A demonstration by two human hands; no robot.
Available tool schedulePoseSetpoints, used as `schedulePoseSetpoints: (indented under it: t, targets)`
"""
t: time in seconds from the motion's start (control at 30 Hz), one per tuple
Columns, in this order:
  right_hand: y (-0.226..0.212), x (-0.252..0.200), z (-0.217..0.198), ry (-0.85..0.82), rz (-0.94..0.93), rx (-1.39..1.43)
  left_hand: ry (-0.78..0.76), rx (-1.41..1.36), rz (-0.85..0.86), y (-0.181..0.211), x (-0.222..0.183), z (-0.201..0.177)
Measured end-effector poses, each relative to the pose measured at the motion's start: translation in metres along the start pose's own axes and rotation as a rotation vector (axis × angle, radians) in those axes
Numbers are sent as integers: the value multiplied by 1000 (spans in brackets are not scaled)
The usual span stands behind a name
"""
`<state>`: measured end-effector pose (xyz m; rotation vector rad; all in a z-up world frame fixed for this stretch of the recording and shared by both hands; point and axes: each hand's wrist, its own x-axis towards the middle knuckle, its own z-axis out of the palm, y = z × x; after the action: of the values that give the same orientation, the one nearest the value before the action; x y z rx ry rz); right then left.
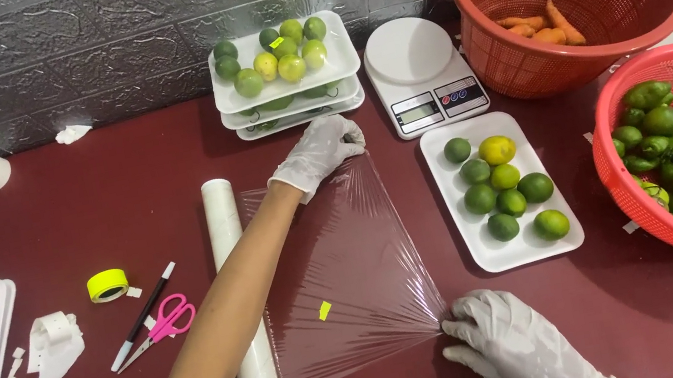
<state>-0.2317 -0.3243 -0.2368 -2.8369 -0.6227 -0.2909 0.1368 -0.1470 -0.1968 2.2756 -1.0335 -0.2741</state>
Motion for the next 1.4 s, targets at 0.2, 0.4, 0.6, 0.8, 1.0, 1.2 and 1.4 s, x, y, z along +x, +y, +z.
schedulePoseSetpoints:
  t: [0.2,0.4,0.6,0.8,1.0,1.2,1.4]
  targets:
    - [5,-31,12,-78,-132,-149,-45,69,-85,10,-5,-3]
    - [1,-27,-10,-67,-204,-245,-55,210,-39,11,3,-2]
    - [-2,-25,-13,-25,-223,-262,-79,281,-11,-10,14,6]
    - [-11,-9,-30,23,-157,-307,21,441,177,1,-4,-7]
    - [-20,1,-17,37,-213,-171,-202,297,-37,69,-63,-43]
    - [-24,-8,0,24,-191,-105,-237,359,28,13,-90,-3]
    - [-26,-5,-4,22,-194,-97,-57,381,-23,23,-89,-26]
